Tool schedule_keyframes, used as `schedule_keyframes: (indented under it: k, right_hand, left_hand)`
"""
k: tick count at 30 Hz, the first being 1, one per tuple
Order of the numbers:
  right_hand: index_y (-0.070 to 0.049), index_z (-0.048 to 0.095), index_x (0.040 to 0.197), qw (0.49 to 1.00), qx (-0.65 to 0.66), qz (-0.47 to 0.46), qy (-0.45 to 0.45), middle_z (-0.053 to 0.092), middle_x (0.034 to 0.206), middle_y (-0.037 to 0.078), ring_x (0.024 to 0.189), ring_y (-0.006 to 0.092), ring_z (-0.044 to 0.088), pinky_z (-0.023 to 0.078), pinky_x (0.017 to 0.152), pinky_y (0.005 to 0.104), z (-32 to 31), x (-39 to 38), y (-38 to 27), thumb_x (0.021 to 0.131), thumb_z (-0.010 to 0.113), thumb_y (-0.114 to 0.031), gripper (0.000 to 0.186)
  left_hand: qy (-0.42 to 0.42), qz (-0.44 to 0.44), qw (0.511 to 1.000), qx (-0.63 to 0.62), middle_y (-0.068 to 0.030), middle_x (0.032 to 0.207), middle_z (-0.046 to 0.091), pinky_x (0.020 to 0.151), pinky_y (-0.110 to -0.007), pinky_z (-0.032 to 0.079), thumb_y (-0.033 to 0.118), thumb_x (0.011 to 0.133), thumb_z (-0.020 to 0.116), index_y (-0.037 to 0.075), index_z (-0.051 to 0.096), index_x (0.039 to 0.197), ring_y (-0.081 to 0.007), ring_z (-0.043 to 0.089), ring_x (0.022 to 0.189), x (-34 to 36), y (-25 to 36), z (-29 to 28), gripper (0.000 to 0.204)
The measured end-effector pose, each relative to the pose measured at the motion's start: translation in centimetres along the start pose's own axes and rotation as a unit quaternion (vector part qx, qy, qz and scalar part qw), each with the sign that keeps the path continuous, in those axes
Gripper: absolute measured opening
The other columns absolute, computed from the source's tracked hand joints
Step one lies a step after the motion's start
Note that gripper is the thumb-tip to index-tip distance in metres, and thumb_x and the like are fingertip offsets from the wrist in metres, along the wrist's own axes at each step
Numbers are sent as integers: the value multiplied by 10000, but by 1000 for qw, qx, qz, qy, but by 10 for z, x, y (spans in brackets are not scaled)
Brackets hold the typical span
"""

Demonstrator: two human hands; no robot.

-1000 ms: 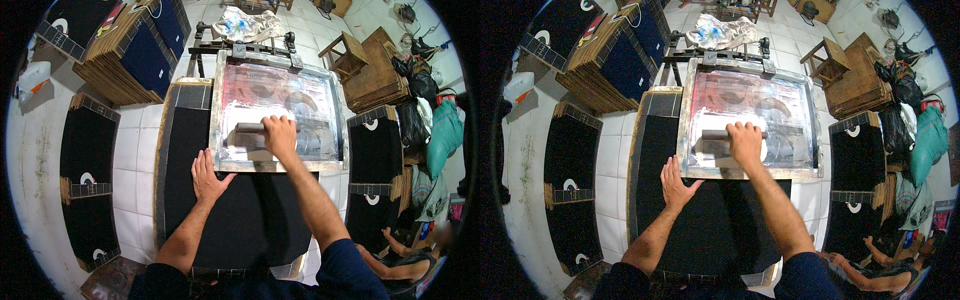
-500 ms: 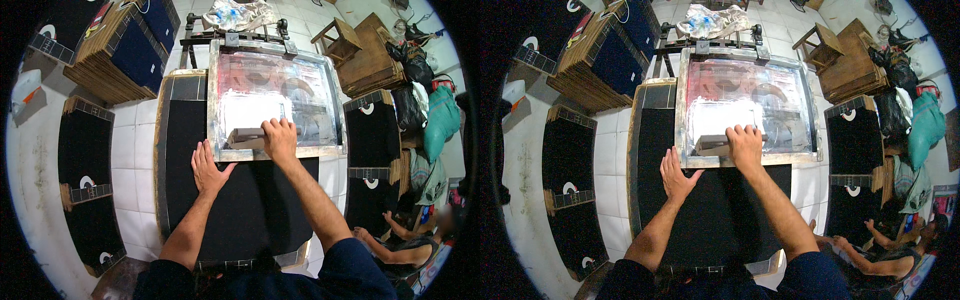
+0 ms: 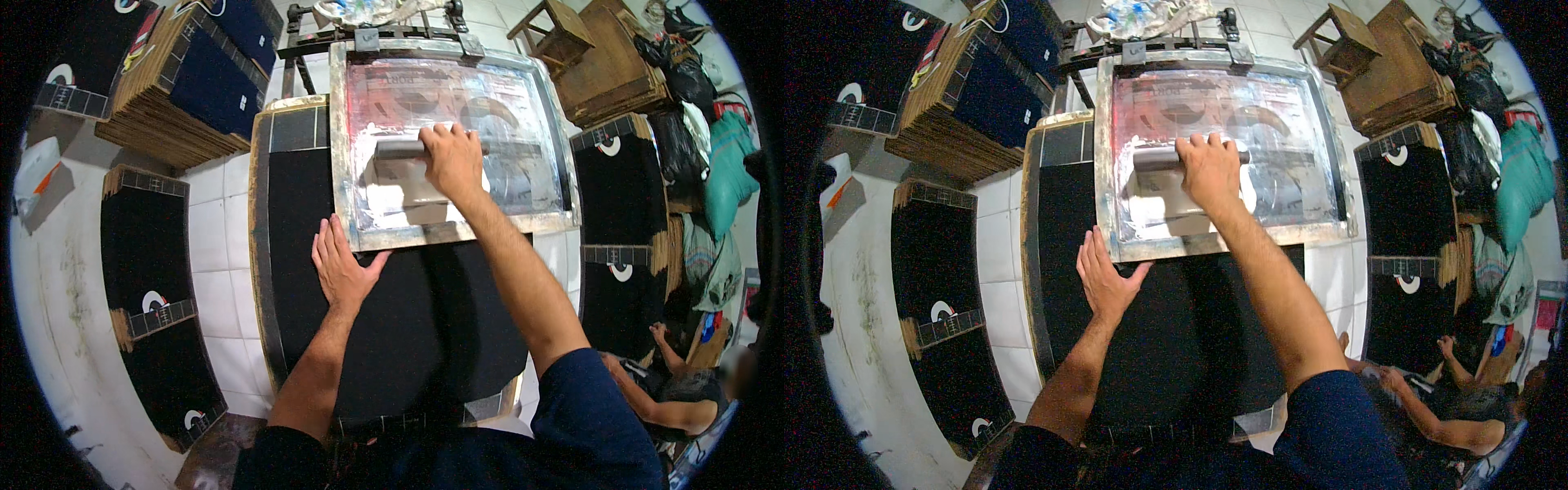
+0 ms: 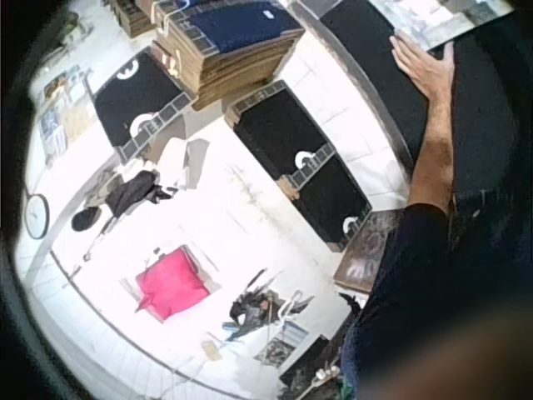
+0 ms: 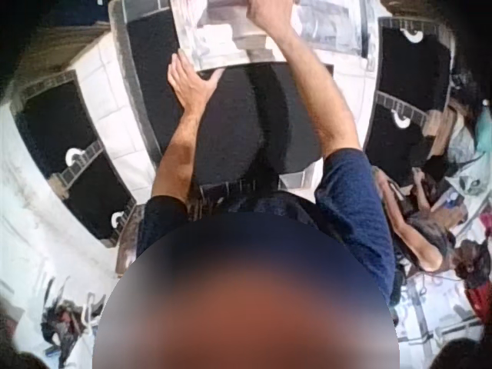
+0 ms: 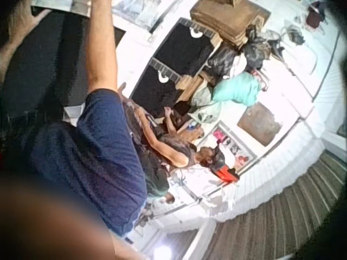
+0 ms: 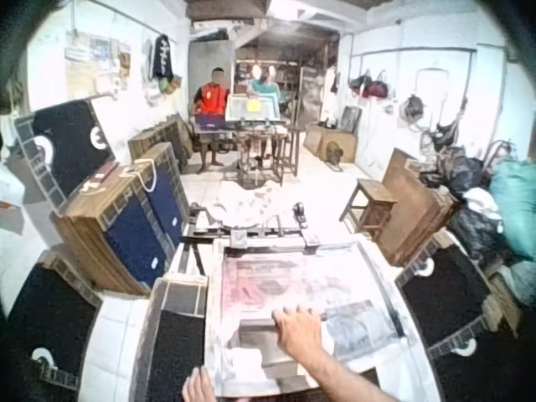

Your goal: The person performs screen printing on a black mat by repeatedly lowering a screen frame, using a squeegee to spread ink, and lifting the frame. The process is repeated multiple times on the same mat.

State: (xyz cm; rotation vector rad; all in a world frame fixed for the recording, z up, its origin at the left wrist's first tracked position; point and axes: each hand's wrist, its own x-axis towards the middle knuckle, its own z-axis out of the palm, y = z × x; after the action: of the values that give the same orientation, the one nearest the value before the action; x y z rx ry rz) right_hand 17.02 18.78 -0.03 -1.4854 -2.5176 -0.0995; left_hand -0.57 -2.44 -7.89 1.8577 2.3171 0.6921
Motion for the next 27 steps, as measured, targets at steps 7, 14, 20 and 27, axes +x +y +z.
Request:
schedule_keyframes:
  k: [7,14,20,27]
  right_hand:
    - [-137,648,1019,1000,22,0,14,624,959,49,980,283,605,440,903,465,-23,-106,-27,801,712,-57,240]
    - [-133,647,1077,1000,16,-17,12,613,985,36,990,267,589,437,936,445,-24,-102,-22,826,717,-22,284]
    - [-156,692,1079,996,87,3,6,673,1000,23,1023,255,623,438,967,460,-33,-112,-18,802,755,-57,300]
    - [-150,686,1054,997,54,11,52,686,976,48,997,267,637,433,965,477,-33,-92,-17,813,752,-83,258]
  left_hand:
    - [-4,-10,998,-58,-299,1638,296,1300,-540,179,578,726,906,-59,72,1630,-371,319,1543,5,0,-3,1385]
    - [16,-93,974,-206,-327,1583,403,1248,-520,295,236,635,1001,13,-55,1655,-418,369,1502,9,9,3,1485]
    - [84,-62,960,-259,-267,1544,490,1109,-497,490,126,701,959,85,220,1663,-416,549,1365,-5,0,19,1214]
    - [136,28,959,-249,-284,1608,388,1100,-520,516,125,736,945,143,243,1658,-446,496,1420,-7,-8,28,1159]
